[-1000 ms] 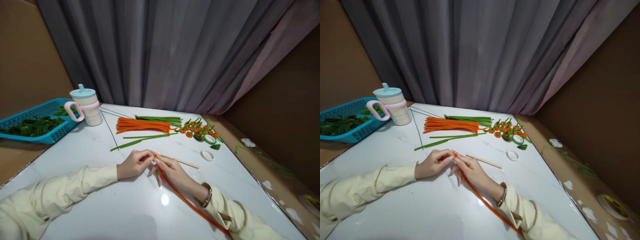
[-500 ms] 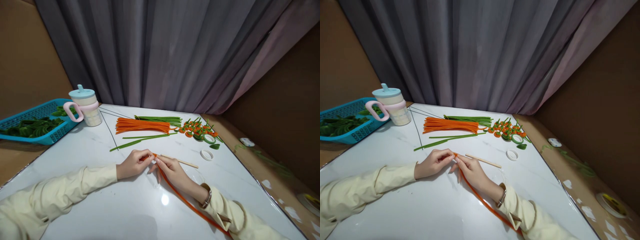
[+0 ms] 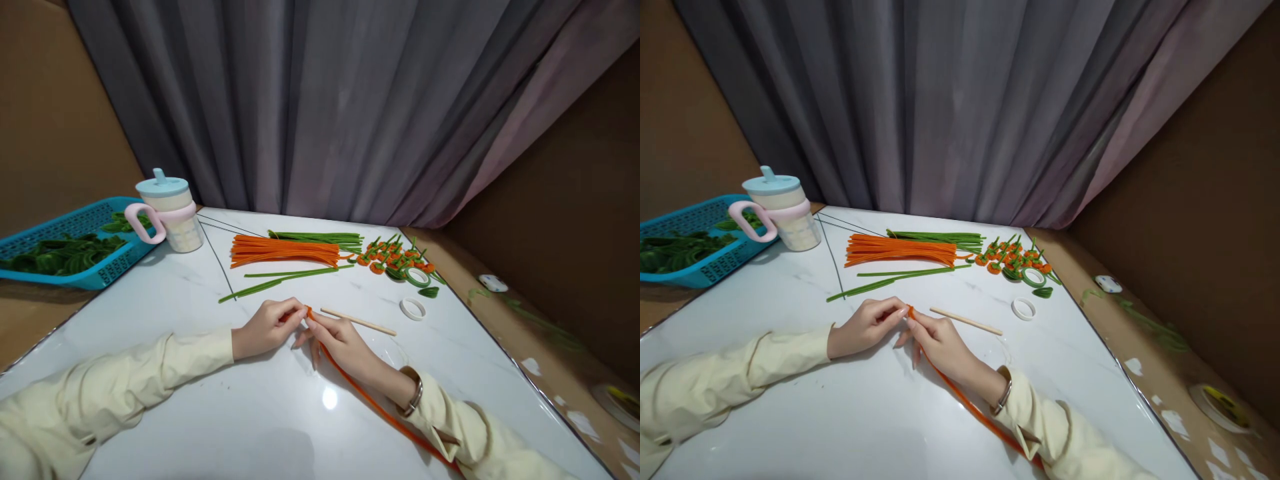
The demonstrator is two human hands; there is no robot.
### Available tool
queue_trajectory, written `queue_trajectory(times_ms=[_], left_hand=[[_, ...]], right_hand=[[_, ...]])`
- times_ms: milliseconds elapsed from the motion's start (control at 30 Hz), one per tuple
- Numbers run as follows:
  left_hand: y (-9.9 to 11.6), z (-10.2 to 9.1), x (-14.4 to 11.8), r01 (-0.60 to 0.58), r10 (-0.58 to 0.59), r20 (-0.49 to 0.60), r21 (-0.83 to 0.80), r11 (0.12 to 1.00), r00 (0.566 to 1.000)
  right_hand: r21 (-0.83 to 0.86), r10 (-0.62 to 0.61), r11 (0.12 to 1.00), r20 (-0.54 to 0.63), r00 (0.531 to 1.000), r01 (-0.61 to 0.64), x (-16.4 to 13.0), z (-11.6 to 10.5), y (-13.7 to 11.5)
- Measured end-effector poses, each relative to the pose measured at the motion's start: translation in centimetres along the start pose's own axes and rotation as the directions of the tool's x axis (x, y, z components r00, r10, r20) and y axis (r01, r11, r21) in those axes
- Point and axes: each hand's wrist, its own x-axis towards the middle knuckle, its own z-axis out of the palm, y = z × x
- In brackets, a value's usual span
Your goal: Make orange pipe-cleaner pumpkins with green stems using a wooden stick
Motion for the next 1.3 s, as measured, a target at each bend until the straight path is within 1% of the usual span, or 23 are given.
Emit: queue_trajectory(times_ms=[167,367,600,767,833,933,1067,1167,1300], left_hand=[[0.0,0.0,0.0,-0.019,0.019,-0.007,-0.015,1.0,1.0],[0.0,0.0,0.0,-0.042,0.042,-0.004,-0.02,0.999,0.999],[0.0,0.1,0.1,-0.044,0.044,0.021,0.013,0.999,0.999],[-0.2,0.2,-0.1,-0.067,0.066,0.004,0.031,0.997,0.998],[-0.2,0.2,-0.1,-0.087,0.087,-0.002,0.036,0.996,0.996],[0.0,0.1,-0.1,-0.099,0.099,-0.003,0.024,0.995,0.995],[0.3,0.0,0.0,-0.08,0.08,0.0,-0.012,0.997,0.997],[0.1,0.0,0.1,-0.066,0.066,-0.002,-0.015,0.998,0.998],[-0.1,0.0,0.0,-0.095,0.095,0.0,-0.013,0.995,0.995]], right_hand=[[0.07,-0.016,0.997,0.037,0.999,0.013,0.1,0.0,0.3],[0.07,-0.018,0.997,0.039,0.999,0.015,0.1,0.0,0.8],[-0.112,-0.071,0.991,-0.01,0.997,0.069,0.0,0.2,1.0],[-0.32,-0.149,0.938,-0.033,0.988,0.131,-0.1,-0.1,1.5],[-0.356,-0.164,0.924,-0.03,0.986,0.142,0.0,-0.2,1.5],[-0.281,-0.125,0.954,-0.043,0.991,0.108,0.0,-0.2,1.3],[-0.037,-0.011,0.999,-0.082,0.997,0.008,0.1,-0.1,0.8],[0.098,0.061,0.994,-0.128,0.99,-0.048,0.1,0.0,0.4],[0.175,0.11,0.982,-0.206,0.972,-0.074,0.0,0.2,-0.1]])
